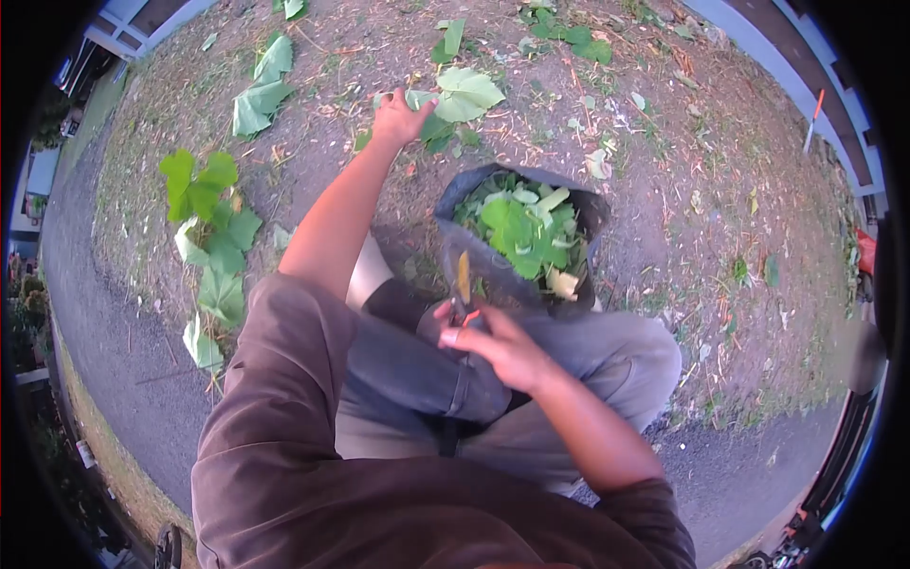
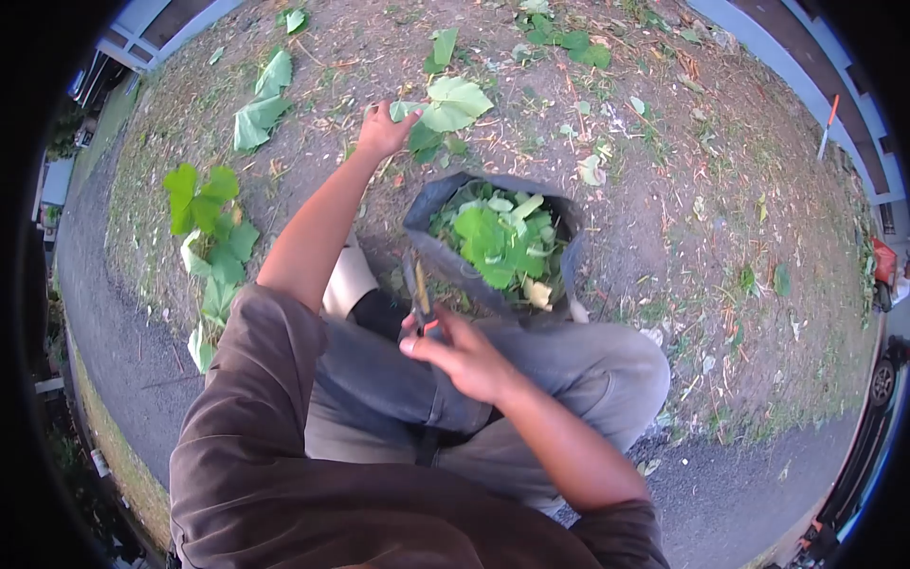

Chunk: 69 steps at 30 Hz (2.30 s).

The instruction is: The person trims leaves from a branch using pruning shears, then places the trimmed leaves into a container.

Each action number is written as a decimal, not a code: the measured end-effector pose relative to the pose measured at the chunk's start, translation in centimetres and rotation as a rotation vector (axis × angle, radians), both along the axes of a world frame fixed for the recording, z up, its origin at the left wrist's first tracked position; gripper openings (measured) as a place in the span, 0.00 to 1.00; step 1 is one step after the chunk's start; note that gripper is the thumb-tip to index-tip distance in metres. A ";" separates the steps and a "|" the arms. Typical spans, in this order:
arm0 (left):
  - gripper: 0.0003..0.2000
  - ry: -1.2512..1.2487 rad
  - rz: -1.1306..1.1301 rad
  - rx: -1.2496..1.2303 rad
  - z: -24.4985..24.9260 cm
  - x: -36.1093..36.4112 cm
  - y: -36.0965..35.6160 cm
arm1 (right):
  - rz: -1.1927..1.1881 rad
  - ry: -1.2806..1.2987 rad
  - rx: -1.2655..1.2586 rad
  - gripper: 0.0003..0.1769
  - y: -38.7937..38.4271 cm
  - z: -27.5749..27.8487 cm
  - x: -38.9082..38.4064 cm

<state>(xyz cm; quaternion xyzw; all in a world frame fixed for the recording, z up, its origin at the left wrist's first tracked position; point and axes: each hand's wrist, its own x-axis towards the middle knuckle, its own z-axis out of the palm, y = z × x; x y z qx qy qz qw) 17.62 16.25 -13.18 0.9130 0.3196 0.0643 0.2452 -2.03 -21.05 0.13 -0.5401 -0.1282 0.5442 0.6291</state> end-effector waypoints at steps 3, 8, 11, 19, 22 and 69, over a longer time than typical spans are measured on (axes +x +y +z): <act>0.47 0.136 -0.077 0.134 -1.9 3.4 1.0 | 0.030 -0.020 -0.012 0.30 0.3 -0.3 0.5; 0.30 0.208 -0.260 0.272 -5.0 5.6 2.9 | 0.025 -0.011 -0.013 0.22 0.3 -0.3 0.9; 0.22 0.109 -0.263 0.302 -7.9 5.6 5.7 | 0.010 -0.014 -0.002 0.22 0.2 -0.2 0.7; 0.25 -0.132 -0.203 0.222 -2.3 3.4 3.4 | 0.028 -0.071 -0.027 0.24 0.3 0.7 0.9; 0.30 -0.143 -0.172 0.093 0.4 1.4 1.5 | 0.047 -0.100 -0.027 0.25 0.2 0.2 0.7; 0.08 -0.960 -0.198 -0.455 15.1 -21.2 -8.9 | -0.160 -0.336 0.133 0.23 -0.4 -0.1 0.1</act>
